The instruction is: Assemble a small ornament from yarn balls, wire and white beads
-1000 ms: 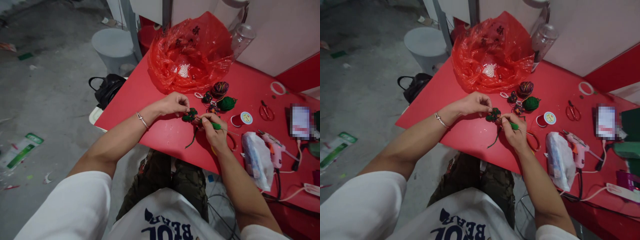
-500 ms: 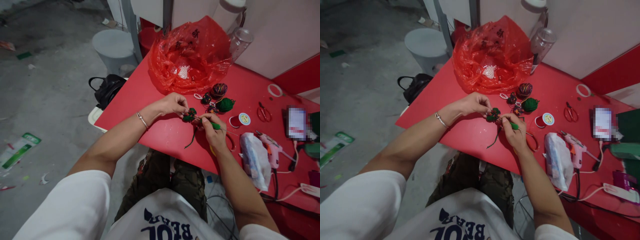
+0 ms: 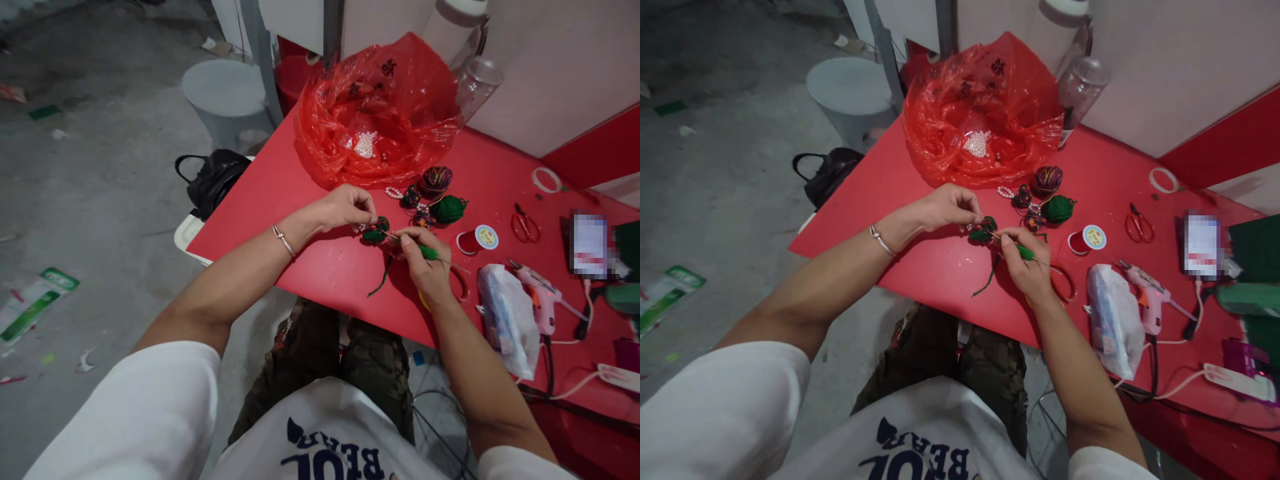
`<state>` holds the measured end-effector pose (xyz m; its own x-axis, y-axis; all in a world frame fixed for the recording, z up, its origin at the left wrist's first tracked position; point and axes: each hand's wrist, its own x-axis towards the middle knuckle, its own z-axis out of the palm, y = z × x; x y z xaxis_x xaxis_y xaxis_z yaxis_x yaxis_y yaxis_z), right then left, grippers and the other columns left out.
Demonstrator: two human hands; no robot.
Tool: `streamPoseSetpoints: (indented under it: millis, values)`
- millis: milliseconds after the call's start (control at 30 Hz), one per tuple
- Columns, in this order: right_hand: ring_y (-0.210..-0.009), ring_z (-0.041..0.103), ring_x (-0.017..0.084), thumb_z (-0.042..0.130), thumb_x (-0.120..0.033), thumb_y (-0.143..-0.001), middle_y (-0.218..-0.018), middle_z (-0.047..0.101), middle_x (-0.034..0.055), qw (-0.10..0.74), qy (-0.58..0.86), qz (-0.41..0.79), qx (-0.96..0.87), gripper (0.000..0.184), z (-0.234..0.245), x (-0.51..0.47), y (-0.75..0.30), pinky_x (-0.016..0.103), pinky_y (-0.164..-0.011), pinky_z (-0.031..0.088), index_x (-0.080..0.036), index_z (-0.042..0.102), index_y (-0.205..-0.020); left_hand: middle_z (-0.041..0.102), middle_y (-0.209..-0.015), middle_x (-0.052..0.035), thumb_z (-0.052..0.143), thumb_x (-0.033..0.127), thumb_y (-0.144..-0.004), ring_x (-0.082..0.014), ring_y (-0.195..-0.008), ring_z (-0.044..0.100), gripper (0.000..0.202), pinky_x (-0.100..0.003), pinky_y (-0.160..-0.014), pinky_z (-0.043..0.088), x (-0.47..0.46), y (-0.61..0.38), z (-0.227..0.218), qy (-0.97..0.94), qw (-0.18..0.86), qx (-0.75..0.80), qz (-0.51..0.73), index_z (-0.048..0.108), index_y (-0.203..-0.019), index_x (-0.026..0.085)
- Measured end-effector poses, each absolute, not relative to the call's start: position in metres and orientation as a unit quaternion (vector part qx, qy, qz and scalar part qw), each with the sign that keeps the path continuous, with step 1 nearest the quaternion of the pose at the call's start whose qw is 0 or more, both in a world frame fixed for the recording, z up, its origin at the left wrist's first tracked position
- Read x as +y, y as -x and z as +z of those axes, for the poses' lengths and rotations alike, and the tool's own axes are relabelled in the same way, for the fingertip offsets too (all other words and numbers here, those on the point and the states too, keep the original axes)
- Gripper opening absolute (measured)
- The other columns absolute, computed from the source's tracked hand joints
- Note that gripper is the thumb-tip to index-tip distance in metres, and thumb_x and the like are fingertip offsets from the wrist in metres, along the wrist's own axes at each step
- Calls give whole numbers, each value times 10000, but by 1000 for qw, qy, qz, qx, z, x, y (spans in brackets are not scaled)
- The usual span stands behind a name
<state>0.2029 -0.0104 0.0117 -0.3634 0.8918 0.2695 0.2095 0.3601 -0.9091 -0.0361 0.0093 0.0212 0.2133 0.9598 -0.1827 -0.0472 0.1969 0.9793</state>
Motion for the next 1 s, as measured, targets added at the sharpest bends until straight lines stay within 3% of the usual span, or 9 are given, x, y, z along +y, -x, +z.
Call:
streamPoseSetpoints:
  millis: [367,667,1000]
  values:
    - [-853,754,211,665,-439,-1006,-941,814,31,394,384,348,-759,217,14,-8,-201,388,-839,621,-271,801,-1022,676,-576,-4,836,64,-787,-76,-451,594,149,-197,-488,487,7,34,23,-476,605,483,416,693,-754,91]
    - [-780,729,206,653,-409,-1004,-854,782,21,407,403,355,-739,203,16,-10,-205,359,-735,596,-267,795,-969,670,-567,-6,812,24,-785,-82,-431,590,149,-209,-481,484,8,34,24,-476,609,481,414,684,-739,84]
    - [-805,726,213,625,-364,-1012,-874,791,21,388,392,296,-780,188,21,-12,-204,389,-812,590,-270,777,-954,684,-575,-11,803,17,-771,-84,-446,605,140,-208,-495,502,9,33,22,-478,609,478,415,687,-731,85]
